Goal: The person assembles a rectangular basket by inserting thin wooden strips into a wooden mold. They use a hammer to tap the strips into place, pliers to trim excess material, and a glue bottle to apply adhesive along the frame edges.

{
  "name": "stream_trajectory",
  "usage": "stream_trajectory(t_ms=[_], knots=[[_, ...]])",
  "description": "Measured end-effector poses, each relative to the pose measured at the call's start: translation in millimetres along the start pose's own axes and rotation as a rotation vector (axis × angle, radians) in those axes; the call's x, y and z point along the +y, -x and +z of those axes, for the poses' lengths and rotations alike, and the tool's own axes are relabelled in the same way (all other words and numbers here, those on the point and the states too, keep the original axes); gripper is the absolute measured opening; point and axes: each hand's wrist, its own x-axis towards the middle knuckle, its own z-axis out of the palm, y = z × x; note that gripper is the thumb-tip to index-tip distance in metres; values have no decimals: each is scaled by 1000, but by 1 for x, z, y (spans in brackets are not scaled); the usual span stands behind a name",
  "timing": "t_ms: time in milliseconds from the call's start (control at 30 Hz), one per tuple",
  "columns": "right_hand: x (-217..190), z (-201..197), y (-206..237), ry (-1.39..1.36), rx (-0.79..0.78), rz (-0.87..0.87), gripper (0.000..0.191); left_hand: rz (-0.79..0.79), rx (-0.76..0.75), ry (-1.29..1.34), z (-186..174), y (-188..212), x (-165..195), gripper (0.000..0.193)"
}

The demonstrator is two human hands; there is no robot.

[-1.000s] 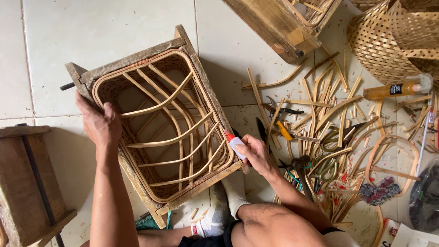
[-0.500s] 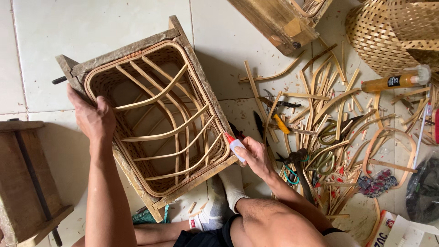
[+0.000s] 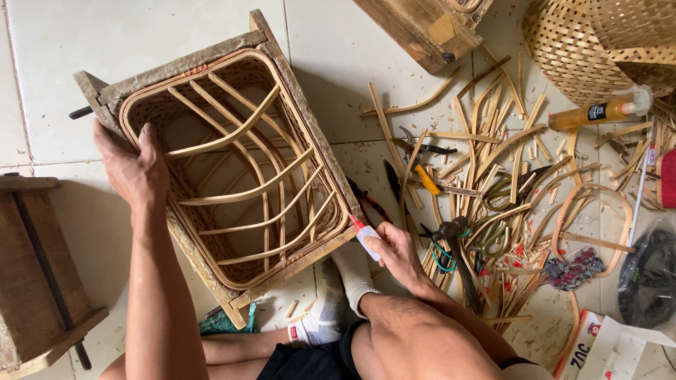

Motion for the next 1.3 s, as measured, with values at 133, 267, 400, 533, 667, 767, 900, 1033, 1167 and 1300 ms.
stream_trajectory(t_ms=[133,267,400,533,667,767,900,1033,1167,1300], knots=[[-7,-10,18,-24,-106,-102,23,-225,-98,604,-27,36,17,66],[-27,-30,30,385,-36,-367,38,-398,-186,796,-79,135,49,59],[-48,-41,10,844,-14,-787,56,-563,-232,671,-105,234,84,69],[-68,-46,-8,1039,-82,-907,54,-564,-163,783,-92,281,105,81],[-83,-43,-14,1087,-118,-983,52,-577,-106,818,-81,291,108,83],[-89,-41,-15,1134,-134,-1008,50,-571,-100,833,-80,290,108,82],[-92,-41,-16,1197,-160,-1041,49,-573,-99,847,-80,290,110,82],[-97,-42,-16,1196,-160,-1061,46,-578,-90,825,-79,290,109,82],[-98,-31,-14,1127,-165,-1073,46,-616,-86,854,-77,289,107,83],[-93,-16,-15,1163,-183,-1104,46,-601,-99,849,-80,286,107,83]])
